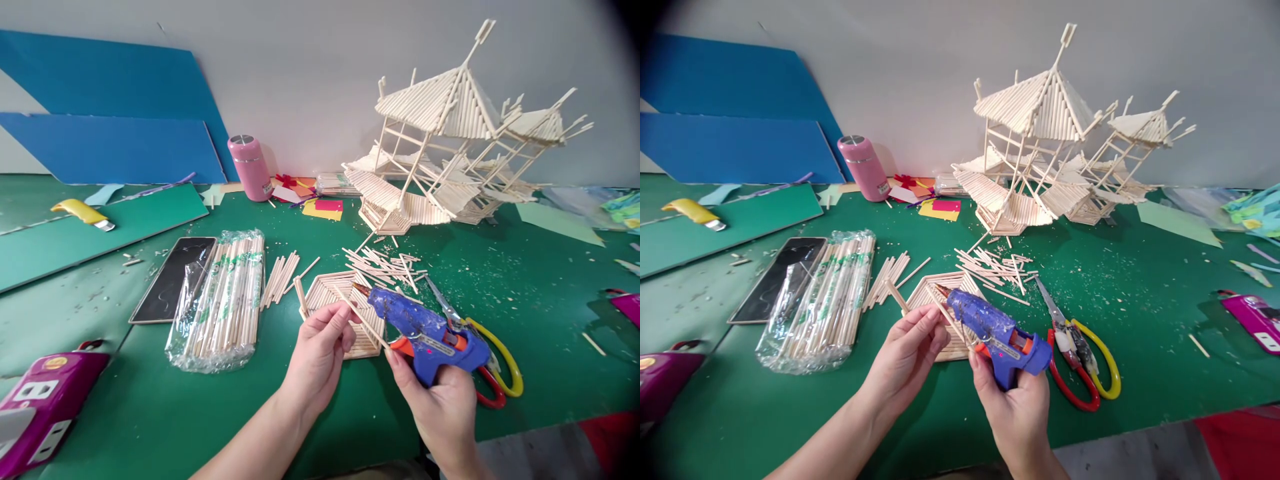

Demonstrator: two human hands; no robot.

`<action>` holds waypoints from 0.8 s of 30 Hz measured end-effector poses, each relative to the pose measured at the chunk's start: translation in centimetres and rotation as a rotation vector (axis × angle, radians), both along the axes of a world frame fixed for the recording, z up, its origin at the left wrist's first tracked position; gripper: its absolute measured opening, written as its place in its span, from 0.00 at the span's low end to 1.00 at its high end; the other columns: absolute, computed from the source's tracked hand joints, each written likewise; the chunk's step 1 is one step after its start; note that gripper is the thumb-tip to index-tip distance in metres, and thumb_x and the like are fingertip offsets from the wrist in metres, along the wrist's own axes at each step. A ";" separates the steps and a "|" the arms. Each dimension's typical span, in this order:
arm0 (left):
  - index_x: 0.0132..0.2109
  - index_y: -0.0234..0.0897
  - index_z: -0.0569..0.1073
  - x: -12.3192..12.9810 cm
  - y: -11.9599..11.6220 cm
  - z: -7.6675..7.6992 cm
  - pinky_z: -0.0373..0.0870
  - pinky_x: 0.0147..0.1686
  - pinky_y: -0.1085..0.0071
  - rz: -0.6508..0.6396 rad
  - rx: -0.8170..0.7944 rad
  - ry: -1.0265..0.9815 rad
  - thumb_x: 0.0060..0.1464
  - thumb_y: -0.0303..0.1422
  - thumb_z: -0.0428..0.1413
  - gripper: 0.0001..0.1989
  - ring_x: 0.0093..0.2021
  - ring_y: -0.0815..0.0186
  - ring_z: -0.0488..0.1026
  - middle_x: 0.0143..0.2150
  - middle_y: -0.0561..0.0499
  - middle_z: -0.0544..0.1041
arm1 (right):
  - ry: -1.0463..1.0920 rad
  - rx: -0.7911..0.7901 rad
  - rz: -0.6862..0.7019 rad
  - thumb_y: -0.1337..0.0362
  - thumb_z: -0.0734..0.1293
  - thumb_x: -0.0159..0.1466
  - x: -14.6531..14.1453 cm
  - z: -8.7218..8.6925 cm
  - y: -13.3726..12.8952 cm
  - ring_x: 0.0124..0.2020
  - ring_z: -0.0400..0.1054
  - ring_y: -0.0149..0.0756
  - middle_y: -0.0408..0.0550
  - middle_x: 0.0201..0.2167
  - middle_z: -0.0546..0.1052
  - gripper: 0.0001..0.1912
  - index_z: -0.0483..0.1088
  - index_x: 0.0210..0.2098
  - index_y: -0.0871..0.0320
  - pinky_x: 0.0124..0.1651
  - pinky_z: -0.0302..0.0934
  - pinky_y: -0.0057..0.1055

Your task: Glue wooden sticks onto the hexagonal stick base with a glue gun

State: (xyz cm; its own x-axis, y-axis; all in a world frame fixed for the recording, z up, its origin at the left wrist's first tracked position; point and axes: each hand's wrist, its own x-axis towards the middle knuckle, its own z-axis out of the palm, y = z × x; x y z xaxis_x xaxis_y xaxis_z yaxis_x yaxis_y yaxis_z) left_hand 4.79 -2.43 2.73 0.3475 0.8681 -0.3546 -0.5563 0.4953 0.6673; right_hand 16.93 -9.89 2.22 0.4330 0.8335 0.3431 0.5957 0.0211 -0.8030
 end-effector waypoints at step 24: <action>0.28 0.28 0.76 -0.8 0.8 -0.3 0.61 0.25 0.80 0.030 -0.059 -0.114 0.41 0.27 0.63 0.05 0.22 0.76 0.63 0.23 0.51 0.71 | 0.355 -0.079 0.089 0.61 0.65 0.57 1.5 -0.6 -1.3 0.18 0.67 0.31 0.42 0.17 0.70 0.08 0.65 0.26 0.57 0.20 0.64 0.25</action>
State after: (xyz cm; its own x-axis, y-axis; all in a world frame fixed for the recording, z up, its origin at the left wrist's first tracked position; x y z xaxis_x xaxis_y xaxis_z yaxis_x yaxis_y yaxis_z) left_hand 4.02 -1.61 2.40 0.3629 0.8574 -0.3650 -0.6419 0.5140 0.5690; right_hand 18.45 -11.15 1.62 0.4385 0.8910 0.1178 0.2780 -0.0098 -0.9605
